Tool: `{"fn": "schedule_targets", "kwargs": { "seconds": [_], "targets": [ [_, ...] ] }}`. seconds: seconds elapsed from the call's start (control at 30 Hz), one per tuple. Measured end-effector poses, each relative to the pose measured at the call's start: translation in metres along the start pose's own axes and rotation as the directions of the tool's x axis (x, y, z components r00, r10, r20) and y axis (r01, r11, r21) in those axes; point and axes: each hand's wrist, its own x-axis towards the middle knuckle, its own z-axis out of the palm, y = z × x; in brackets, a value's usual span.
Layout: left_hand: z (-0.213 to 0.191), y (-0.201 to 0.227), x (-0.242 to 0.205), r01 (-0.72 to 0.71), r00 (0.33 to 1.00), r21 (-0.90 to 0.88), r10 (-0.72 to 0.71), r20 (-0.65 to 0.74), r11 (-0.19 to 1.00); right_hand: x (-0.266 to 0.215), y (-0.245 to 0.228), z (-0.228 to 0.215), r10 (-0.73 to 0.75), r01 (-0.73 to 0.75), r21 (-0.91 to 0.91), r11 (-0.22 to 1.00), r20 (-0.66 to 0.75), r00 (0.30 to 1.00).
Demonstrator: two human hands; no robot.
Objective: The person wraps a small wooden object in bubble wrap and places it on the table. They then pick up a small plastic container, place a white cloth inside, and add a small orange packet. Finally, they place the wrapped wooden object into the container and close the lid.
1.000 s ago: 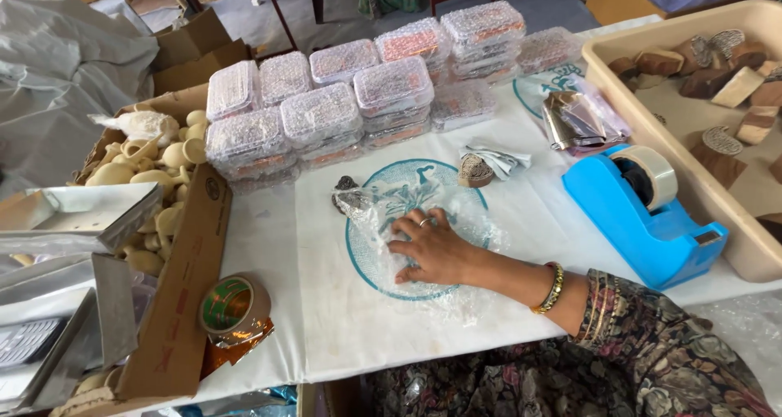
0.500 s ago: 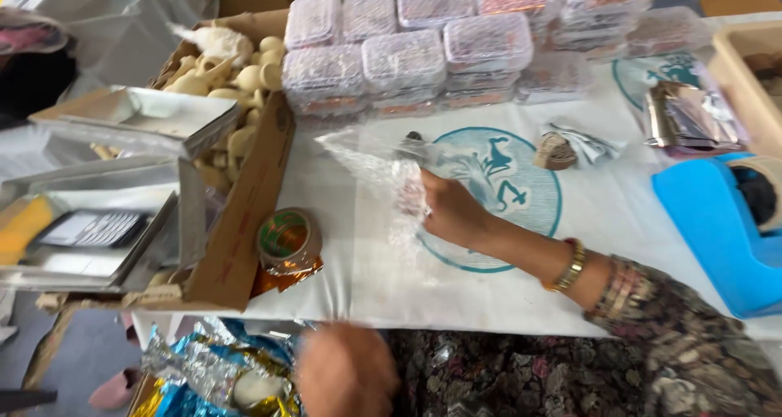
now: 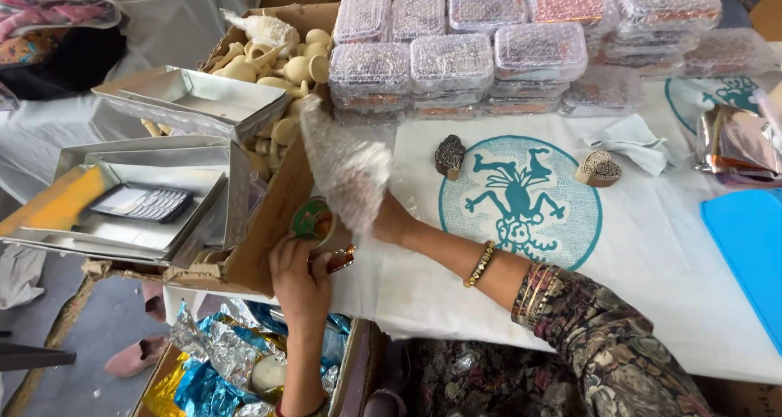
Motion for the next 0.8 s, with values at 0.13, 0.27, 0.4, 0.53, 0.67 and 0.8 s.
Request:
{"fn": "schedule_targets", "kwargs": {
  "seconds": [0.13, 0.27, 0.4, 0.53, 0.67, 0.8],
  "targets": [
    [0.01, 0.001, -0.012, 0.183, 0.967, -0.334, -0.231, -0.108, 0.924, 0.001, -0.003, -0.004, 0.011, -0.002, -0.123, 0.992, 0.07, 0.997],
    [0.009, 0.003, -0.01, 0.193, 0.971, -0.283, -0.225, -0.085, 0.939, 0.001, -0.008, 0.001, 0.027, -0.002, -0.189, 0.982, 0.13, 0.991],
    [0.011, 0.008, -0.004, -0.004, 0.997, -0.048, 0.001, -0.077, 0.999, 0.002, 0.009, 0.012, 0.055, -0.047, -0.076, 0.996, 0.106, 0.993],
    [0.007, 0.018, 0.001, -0.016, 1.0, 0.016, 0.016, 0.025, 1.0, 0.0, 0.029, 0.013, 0.127, -0.122, 0.3, 0.946, 0.001, 0.992],
    [0.004, 0.036, 0.013, -0.079, 0.988, 0.209, 0.049, 0.147, 0.975, -0.003, 0.03, 0.0, 0.19, -0.086, 0.525, 0.847, -0.148, 0.971],
    [0.002, 0.043, 0.02, -0.123, 0.977, 0.341, 0.054, 0.205, 0.932, -0.002, 0.015, -0.025, 0.262, -0.102, 0.547, 0.831, -0.223, 0.939]
  ]
}}
